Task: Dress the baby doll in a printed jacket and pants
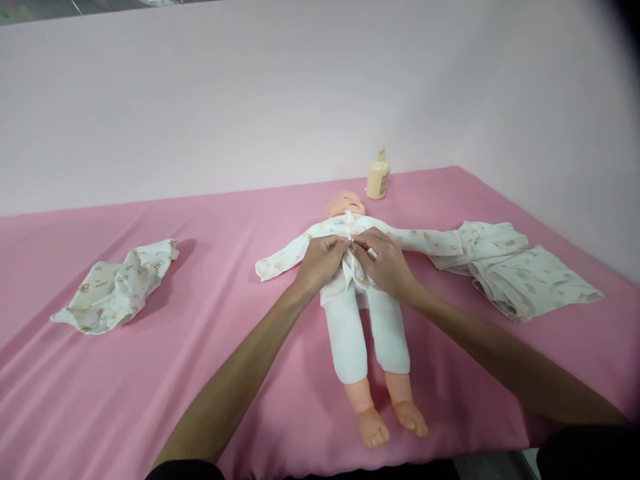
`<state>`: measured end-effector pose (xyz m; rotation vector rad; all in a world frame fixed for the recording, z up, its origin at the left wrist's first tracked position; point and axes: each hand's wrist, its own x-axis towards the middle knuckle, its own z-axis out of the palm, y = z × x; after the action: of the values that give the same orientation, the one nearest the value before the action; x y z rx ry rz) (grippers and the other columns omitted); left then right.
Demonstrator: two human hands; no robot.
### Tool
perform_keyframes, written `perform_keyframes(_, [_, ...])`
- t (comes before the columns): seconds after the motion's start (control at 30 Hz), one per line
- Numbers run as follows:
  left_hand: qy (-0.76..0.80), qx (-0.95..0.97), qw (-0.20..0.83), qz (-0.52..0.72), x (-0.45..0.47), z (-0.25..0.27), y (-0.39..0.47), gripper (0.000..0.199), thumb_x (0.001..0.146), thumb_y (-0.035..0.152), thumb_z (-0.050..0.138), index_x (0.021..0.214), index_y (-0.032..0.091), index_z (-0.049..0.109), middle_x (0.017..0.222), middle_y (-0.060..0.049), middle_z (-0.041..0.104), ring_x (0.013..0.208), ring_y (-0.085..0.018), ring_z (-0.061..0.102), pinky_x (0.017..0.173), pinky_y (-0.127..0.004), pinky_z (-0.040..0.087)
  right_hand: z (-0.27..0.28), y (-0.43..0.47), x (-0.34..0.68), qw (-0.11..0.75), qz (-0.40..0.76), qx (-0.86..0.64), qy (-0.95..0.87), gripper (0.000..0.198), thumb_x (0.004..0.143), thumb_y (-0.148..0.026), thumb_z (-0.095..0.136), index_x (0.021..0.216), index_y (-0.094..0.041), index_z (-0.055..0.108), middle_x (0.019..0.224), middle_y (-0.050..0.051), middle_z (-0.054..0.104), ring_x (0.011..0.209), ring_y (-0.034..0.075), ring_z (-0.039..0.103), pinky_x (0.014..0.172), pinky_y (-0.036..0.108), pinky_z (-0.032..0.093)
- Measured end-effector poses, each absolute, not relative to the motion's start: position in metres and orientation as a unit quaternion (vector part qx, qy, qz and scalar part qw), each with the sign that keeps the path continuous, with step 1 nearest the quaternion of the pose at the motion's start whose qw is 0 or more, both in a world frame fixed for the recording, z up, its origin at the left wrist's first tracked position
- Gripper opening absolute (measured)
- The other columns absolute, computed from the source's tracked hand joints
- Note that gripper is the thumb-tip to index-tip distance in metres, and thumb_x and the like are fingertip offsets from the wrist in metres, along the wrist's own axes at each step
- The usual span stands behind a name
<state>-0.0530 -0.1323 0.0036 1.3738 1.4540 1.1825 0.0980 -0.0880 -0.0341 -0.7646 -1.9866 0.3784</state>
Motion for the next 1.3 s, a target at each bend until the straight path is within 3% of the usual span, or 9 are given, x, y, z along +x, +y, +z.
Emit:
perform_keyframes(0.17, [0.556,0.563,0.421,0.443,-0.057,0.005,-0.132,0.025,0.085,0.031,0.052,0.064,0.018,0.057,0.056,0.002,0.045,0.046,-0.008,0.037,0.041,-0.022,0.03,-0.04,-0.086,0.098,0.452,0.115,-0.292,-0.835,0.023,0.1,-0.026,0.043,0.109,-0.022,0.064,0.097,0.01,0.063,0.097,0.023,0.06,0.09,0.04,0.05])
perform_keyframes(0.47, [0.541,0.57,0.442,0.431,-0.061,0.004,-0.131,0.023,0.083,0.031,0.058,0.065,0.018,0.056,0.061,0.001,0.051,0.049,-0.008,0.042,0.044,-0.022,0.033,-0.036,-0.086,0.103,0.421,0.145,-0.269,-0.854,0.032,0.102,-0.024,0.036,0.121,-0.021,0.061,0.104,0.011,0.059,0.097,0.022,0.058,0.088,0.04,0.05])
perform_keyframes(0.77, [0.544,0.553,0.443,0.449,-0.061,0.006,-0.131,0.023,0.081,0.031,0.062,0.062,0.018,0.058,0.058,-0.001,0.053,0.056,-0.011,0.05,0.051,-0.024,0.039,-0.032,-0.087,0.103,0.414,0.154,-0.276,-0.854,0.029,0.102,-0.025,0.036,0.115,-0.022,0.063,0.102,0.01,0.059,0.096,0.022,0.057,0.087,0.04,0.049])
perform_keyframes(1.03, [0.537,0.561,0.443,0.448,-0.062,0.001,-0.128,0.021,0.081,0.028,0.059,0.064,0.017,0.054,0.063,0.0,0.053,0.051,-0.007,0.043,0.045,-0.021,0.034,-0.032,-0.087,0.104,0.417,0.161,-0.263,-0.855,0.033,0.101,-0.022,0.035,0.121,-0.02,0.061,0.101,0.011,0.058,0.096,0.022,0.057,0.088,0.04,0.049])
perform_keyframes(1.3, [0.531,0.568,0.421,0.468,-0.063,-0.003,-0.126,0.019,0.081,0.034,0.062,0.074,0.016,0.06,0.065,0.002,0.053,0.052,-0.007,0.043,0.045,-0.02,0.033,-0.025,-0.082,0.109,0.423,0.271,-0.285,-0.817,0.02,0.095,-0.021,0.049,0.098,-0.021,0.068,0.096,0.005,0.065,0.096,0.02,0.06,0.086,0.035,0.046])
